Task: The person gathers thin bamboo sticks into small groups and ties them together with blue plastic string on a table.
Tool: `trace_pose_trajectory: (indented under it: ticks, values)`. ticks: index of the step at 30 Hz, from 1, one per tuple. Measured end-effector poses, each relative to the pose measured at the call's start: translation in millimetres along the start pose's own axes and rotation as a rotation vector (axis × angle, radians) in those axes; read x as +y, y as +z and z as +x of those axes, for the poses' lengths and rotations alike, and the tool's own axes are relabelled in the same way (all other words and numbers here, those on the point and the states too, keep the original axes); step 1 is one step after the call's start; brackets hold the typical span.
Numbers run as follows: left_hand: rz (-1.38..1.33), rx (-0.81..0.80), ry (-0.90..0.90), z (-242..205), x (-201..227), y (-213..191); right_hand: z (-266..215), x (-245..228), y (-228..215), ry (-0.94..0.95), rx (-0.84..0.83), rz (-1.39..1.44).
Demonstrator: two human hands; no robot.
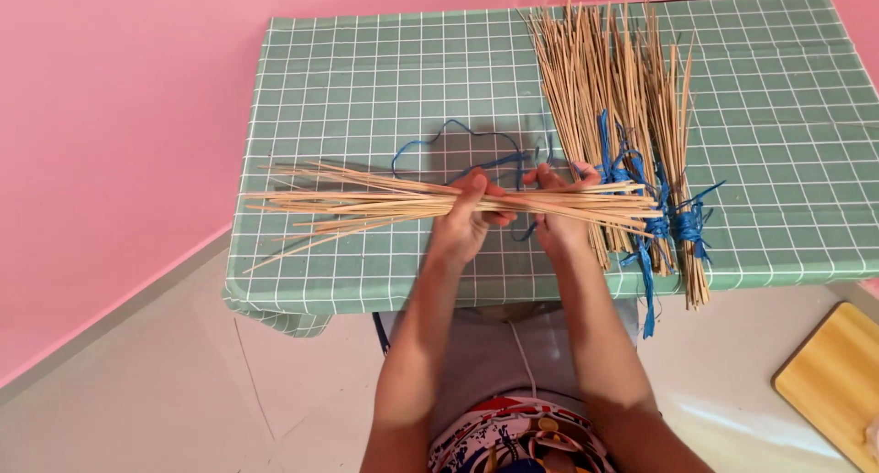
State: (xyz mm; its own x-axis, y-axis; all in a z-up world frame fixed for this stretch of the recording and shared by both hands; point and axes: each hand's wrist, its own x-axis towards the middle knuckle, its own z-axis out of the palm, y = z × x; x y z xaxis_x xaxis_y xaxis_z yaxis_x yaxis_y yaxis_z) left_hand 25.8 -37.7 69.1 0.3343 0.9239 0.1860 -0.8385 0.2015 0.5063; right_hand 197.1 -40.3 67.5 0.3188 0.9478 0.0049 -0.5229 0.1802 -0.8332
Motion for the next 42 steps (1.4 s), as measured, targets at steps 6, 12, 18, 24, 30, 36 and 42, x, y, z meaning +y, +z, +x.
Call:
trace_pose_trajectory:
  ticks: [6,12,18,24,30,36,42]
  values:
    - [0.024,-0.036,-0.042,-6,-7,7,-17,-21,12,-0.272,-0.332,-0.854]
    - [0.112,-0.028,-0.039,-12,-13,1,-22,-34,19,-0.167,-0.392,-1.300]
    - [0.152,0.005,-0.028,-12,-16,-2,-4,9,-16,-0.247,-0.093,-0.606]
    - [0.182,-0.002,0.005,-13,-21,-6,0,8,-23,0.120,0.109,0.015]
    - [0.172,0.005,-0.025,-13,-24,0,-5,-10,-7,0.250,-0.018,0.162]
    - [0.133,0.031,-0.057,-16,-27,3,-9,-9,-10,0.218,0.013,0.116]
    - [0.153,0.023,-0.024,-18,-30,-6,-3,-11,-16,0.303,0.065,0.057]
